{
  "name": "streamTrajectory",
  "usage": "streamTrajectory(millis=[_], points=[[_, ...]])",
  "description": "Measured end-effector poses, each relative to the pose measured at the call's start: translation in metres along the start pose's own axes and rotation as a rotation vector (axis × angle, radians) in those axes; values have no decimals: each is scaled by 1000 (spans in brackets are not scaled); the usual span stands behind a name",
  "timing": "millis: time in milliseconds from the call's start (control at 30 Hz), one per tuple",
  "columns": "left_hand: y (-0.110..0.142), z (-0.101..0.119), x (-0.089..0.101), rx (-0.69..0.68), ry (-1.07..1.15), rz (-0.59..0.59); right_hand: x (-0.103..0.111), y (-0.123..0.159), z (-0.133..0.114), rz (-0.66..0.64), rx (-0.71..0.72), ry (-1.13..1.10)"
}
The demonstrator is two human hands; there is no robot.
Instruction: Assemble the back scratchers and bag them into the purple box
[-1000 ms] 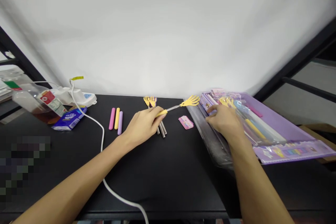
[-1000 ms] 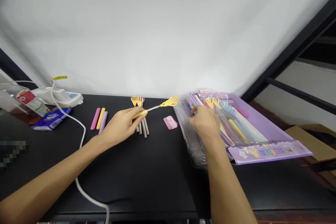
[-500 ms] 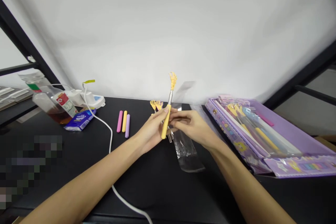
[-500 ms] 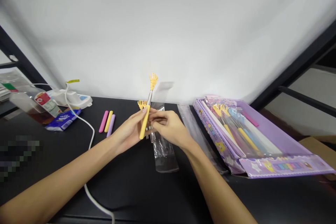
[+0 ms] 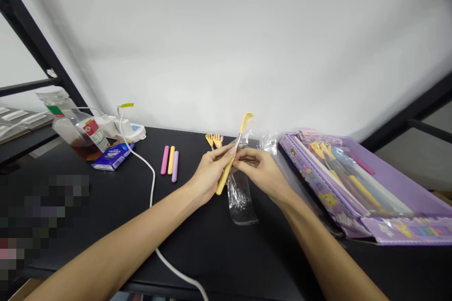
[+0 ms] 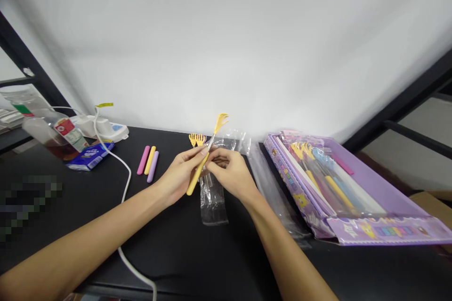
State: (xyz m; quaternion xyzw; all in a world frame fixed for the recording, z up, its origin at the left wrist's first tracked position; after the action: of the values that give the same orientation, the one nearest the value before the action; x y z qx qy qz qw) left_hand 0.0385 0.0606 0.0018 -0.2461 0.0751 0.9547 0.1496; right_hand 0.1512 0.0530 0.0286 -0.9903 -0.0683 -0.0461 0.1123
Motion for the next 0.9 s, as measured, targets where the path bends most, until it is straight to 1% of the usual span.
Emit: streamTrajectory(millis=[100, 167, 300, 400, 467, 533, 633, 700, 800, 900], points=[[-2, -1, 5, -2, 30, 49, 3, 1, 5, 14, -70, -80], [-3, -2, 6, -2, 59, 64, 2, 2, 10, -6, -130, -134], [-3, -2, 3, 1, 102, 11, -6, 3, 18, -46, -182, -190], [-3, -1, 6, 29, 96, 15, -4, 4, 17, -5, -174, -198], [-4, 4, 12, 5, 51, 46, 3, 6, 10, 32, -141, -207], [-7, 12, 18, -72, -17, 54, 15, 9, 1, 44, -116, -205], [-12, 22, 24, -219, -120, 6, 33, 17, -9, -37, -128, -133], [-15, 26, 30, -283, -174, -4, 46, 22, -13, -107, -154, -20], [-20, 29, 41, -318, -212, 56, 63, 30, -12, -184, -231, 177], [-21, 35, 48, -325, -229, 129, 76, 34, -8, -212, -293, 293]])
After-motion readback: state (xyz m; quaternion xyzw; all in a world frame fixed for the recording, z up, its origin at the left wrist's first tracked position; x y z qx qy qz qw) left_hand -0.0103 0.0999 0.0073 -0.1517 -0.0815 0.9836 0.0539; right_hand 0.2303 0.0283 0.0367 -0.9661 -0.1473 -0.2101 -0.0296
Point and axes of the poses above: each hand's wrist, its own y-axis away from the middle knuckle, its own x-axis out of the back of the hand, z = x × y, the point moved 7 cm from there along -y, towards the middle knuckle, and after that the axes turned 7 degrees about -y, right-handed, at the moved point
